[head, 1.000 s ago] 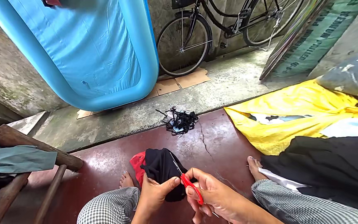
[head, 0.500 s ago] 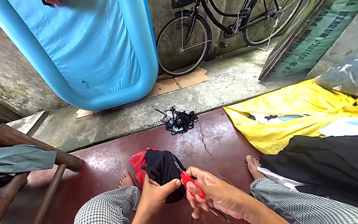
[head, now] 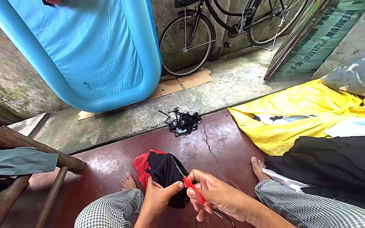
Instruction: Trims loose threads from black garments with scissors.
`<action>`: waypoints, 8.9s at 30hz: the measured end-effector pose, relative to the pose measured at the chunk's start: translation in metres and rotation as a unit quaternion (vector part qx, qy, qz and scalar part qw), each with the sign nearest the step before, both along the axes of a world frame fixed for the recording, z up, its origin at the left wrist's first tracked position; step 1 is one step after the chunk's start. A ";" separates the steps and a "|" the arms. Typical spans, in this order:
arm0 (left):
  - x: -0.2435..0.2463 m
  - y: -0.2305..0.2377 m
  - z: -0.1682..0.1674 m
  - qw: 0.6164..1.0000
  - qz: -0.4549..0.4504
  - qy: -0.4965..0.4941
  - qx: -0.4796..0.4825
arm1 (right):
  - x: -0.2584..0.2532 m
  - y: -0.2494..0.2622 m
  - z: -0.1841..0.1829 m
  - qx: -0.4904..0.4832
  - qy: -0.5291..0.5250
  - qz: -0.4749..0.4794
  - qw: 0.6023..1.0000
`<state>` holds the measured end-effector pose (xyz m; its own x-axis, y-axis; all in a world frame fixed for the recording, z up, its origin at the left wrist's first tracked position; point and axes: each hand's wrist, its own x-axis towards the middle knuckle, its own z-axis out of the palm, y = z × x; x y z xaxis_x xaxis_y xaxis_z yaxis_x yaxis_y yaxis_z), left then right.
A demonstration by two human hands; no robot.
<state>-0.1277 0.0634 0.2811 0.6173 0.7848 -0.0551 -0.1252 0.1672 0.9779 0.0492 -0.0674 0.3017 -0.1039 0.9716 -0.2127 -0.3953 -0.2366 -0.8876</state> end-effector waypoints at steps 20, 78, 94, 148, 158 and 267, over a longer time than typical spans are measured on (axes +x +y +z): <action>0.005 -0.013 -0.014 1.000 -0.027 0.012 -0.003 | -0.009 0.001 0.000 -0.073 0.096 -0.077 0.990; 0.021 0.135 0.038 0.819 -0.369 0.438 0.024 | -0.013 -0.003 -0.040 -0.044 -0.173 0.092 0.980; 0.014 0.076 -0.006 0.979 0.023 0.102 -0.173 | -0.026 0.000 -0.043 -0.044 -0.186 0.005 0.981; -0.008 0.064 0.065 0.994 0.020 -0.012 0.106 | -0.002 0.022 -0.015 0.119 0.037 0.151 0.981; -0.009 0.063 0.066 0.994 0.016 -0.018 0.110 | -0.004 0.021 -0.011 0.099 0.031 0.140 0.985; 0.025 0.019 0.021 0.990 0.080 -0.049 0.107 | -0.008 0.040 0.013 0.035 0.080 -0.072 0.994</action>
<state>-0.1027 0.0826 0.3023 0.4776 0.8606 0.1769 -0.2289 -0.0724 0.9707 0.0413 -0.0272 0.3146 0.0102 0.9906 -0.1361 -0.5581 -0.1072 -0.8228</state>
